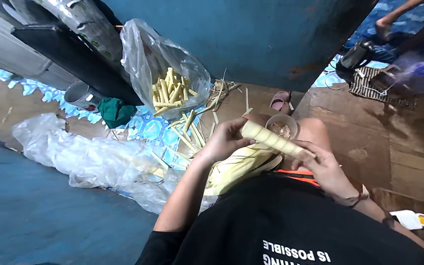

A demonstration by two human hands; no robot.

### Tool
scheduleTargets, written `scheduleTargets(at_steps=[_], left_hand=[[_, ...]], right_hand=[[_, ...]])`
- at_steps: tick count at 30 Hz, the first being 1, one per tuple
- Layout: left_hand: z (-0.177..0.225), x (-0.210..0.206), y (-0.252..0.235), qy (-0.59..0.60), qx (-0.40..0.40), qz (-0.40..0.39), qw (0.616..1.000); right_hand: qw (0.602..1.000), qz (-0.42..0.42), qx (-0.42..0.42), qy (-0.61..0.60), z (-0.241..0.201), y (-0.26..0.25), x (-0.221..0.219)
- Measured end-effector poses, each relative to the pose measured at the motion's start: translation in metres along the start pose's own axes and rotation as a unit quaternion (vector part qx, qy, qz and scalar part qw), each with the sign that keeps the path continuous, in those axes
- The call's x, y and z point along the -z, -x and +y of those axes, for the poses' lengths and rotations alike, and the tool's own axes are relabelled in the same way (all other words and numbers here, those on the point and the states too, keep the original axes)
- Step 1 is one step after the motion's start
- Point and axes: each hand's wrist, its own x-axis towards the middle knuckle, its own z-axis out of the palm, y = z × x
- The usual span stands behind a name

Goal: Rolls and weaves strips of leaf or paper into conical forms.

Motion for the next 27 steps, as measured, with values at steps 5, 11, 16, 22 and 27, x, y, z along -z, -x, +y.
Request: scheduleTargets(at_steps=[5, 11, 16, 22, 27], left_hand=[[-0.002, -0.001, 0.001, 0.002, -0.010, 0.005, 1.000], [-0.001, 0.000, 0.000, 0.020, 0.005, 0.001, 1.000], [-0.004, 0.000, 0.000, 0.025, 0.008, 0.010, 1.000], [-0.003, 0.002, 0.002, 0.027, 0.010, 0.002, 1.000], [-0.004, 0.004, 0.001, 0.035, 0.005, 0.026, 0.999]], right_hand=[[1.000, 0.000, 0.006, 0.008, 0.001, 0.003, 0.002], [0.989, 0.001, -0.106, -0.107, -0.004, 0.004, 0.002], [0.990, 0.015, 0.089, 0.108, 0.007, 0.008, 0.006], [0.978, -0.003, -0.154, -0.143, -0.006, 0.008, 0.006], [0.963, 0.028, 0.179, 0.198, 0.013, 0.010, 0.008]])
